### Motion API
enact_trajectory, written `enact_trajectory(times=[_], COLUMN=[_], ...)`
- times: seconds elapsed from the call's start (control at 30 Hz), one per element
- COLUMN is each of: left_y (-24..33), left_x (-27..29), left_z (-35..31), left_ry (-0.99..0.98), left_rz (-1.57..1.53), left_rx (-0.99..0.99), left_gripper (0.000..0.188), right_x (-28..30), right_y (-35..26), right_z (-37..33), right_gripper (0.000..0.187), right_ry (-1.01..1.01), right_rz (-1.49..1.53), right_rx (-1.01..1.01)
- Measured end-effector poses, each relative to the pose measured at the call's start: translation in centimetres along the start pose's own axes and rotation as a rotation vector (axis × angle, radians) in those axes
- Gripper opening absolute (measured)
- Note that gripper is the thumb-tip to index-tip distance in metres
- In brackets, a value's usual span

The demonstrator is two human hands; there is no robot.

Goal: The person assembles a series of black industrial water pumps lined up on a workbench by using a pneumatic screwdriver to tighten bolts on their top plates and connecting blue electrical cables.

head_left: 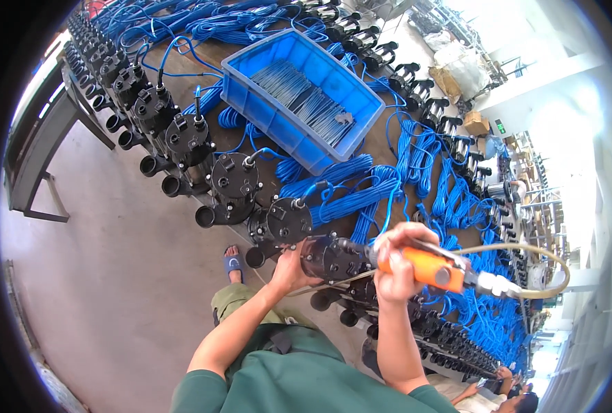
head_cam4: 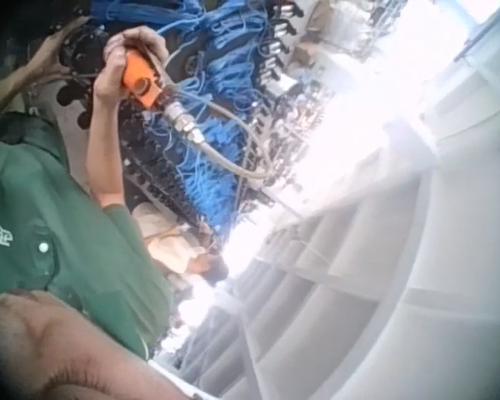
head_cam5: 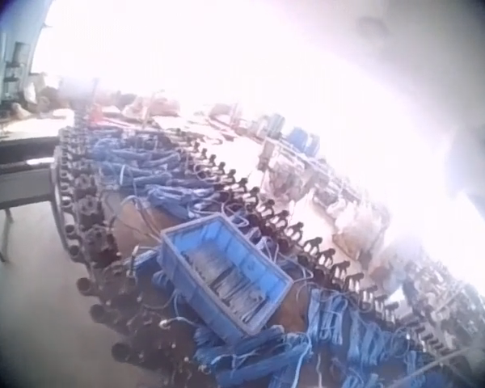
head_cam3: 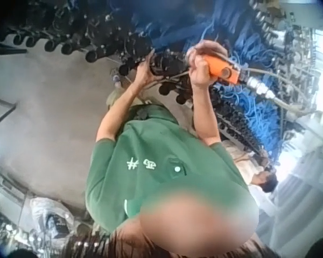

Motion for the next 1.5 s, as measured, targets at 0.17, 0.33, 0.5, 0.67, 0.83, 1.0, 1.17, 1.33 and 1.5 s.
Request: enact_trajectory(times=[0.17,0.33,0.5,0.67,0.83,1.0,1.17,1.33,1.5], left_y=[-0.7,-1.6,-2.3,-1.7,-0.5,2.6,0.8,0.6,1.4], left_x=[-0.5,-0.6,-0.9,-0.3,-0.1,-0.9,-1.3,-1.6,-1.4], left_z=[-0.5,-0.8,-1.0,-1.4,-1.3,0.5,-0.8,-1.0,-1.4], left_ry=[0.036,0.050,0.034,0.123,0.159,0.139,0.114,0.141,0.204], left_rz=[0.128,0.148,0.192,0.167,0.111,-0.010,0.086,0.189,0.134], left_rx=[-0.023,-0.006,0.029,-0.054,-0.090,-0.107,0.058,0.025,-0.059], left_gripper=[0.123,0.115,0.115,0.118,0.110,0.100,0.098,0.076,0.061], right_x=[-0.1,-0.3,-1.4,-3.7,-3.9,-3.3,2.2,9.6,8.5], right_y=[7.6,8.9,7.7,5.3,7.2,5.3,-1.0,0.9,3.4], right_z=[1.4,1.7,2.0,-0.8,-4.4,-3.5,-2.0,-0.8,-1.8], right_gripper=[0.028,0.026,0.039,0.041,0.026,0.035,0.034,0.025,0.019], right_ry=[-0.006,0.011,-0.069,-0.170,-0.325,-0.214,-0.064,0.143,0.063], right_rz=[-0.117,-0.104,-0.181,0.008,-0.116,0.033,0.164,0.017,-0.032], right_rx=[-0.168,-0.205,-0.109,-0.227,-0.206,-0.167,-0.058,-0.041,-0.052])
Point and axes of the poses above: each hand's wrist, its own z-axis towards the middle knuckle, its own x-axis out of the back of the hand, y = z × x, the point moved 9 cm from there along z, towards the middle knuckle, and after that the axes turned 6 degrees about -x, right-handed, at the moved point
